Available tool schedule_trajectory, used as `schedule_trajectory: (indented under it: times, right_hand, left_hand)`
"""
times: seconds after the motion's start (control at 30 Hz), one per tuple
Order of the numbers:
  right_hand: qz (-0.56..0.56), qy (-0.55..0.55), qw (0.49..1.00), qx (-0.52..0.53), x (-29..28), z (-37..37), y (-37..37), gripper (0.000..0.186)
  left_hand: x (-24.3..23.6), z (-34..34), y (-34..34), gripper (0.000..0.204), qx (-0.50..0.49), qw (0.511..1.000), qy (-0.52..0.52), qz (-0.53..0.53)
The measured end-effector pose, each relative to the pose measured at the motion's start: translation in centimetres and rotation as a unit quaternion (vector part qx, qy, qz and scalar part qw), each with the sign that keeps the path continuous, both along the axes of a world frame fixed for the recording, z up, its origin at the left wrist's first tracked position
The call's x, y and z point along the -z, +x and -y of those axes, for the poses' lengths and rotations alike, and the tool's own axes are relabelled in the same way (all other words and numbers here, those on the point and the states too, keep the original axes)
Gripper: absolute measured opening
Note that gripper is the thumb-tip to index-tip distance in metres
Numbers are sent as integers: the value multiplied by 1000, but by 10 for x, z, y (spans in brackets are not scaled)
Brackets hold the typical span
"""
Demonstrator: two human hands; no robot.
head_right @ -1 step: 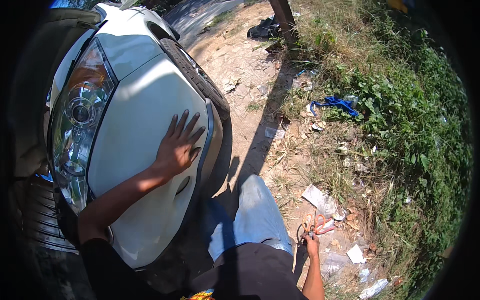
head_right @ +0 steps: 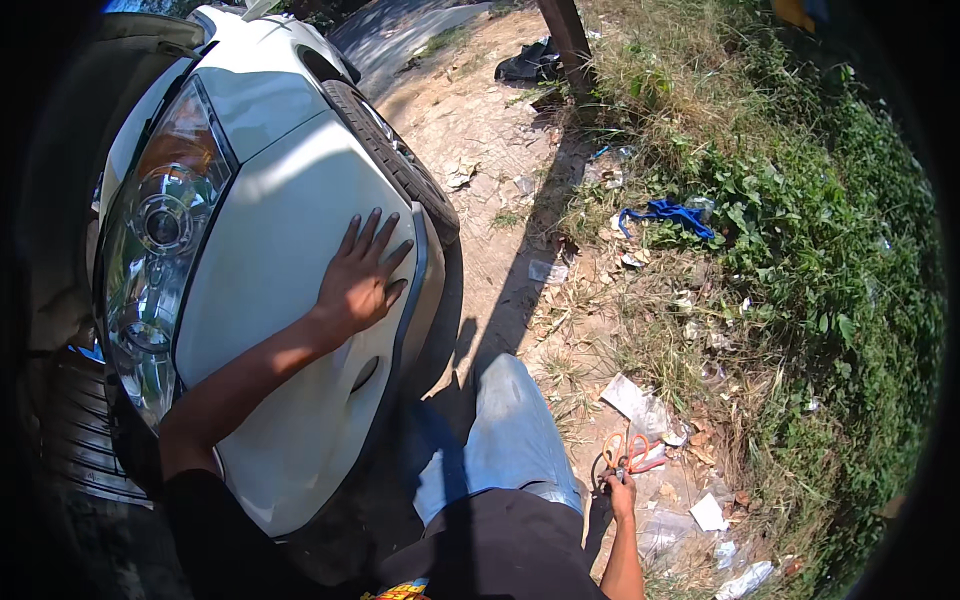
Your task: The person is repairing or adjusting a vehicle headlight using scissors to cut and fit a component.
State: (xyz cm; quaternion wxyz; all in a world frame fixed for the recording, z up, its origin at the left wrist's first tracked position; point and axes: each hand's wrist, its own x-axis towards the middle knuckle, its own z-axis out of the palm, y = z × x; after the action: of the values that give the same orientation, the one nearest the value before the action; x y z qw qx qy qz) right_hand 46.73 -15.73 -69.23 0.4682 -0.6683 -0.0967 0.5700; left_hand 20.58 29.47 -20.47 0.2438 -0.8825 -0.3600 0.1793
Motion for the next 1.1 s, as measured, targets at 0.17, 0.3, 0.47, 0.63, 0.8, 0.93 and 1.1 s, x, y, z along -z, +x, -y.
schedule_trajectory:
  times: [0.17, 0.3, 0.47, 0.63, 0.8, 0.93, 1.1]
  right_hand:
    - [-30, -25, 995, 92, -14, 7, 3, 14]
    - [-28, -45, 994, 99, -20, 21, 5, 15]
    - [20, -68, 997, 43, 2, 40, 15, 17]
    - [-11, -48, 998, 28, 18, 26, 30, 13]
    - [-8, -26, 1000, 7, 17, -4, 41, 17]
    - [11, -45, 998, -52, 10, -23, 44, 21]
    - [-59, -36, 993, -94, 9, -41, 44, 19]
  left_hand:
    - [-31, -111, 37, 60, -122, 983, 118, -63]
    - [-83, -154, 22, 65, -157, 960, 221, 63]
    - [-89, -144, -1, 60, -92, 954, 271, 89]
    - [-50, -33, -17, 58, -11, 999, 51, 0]
    - [-25, 88, -59, 59, 6, 1000, 7, -10]
    - [-34, 173, -95, 62, -32, 999, -20, -2]
    - [-16, 267, -133, 51, -43, 988, 23, -144]
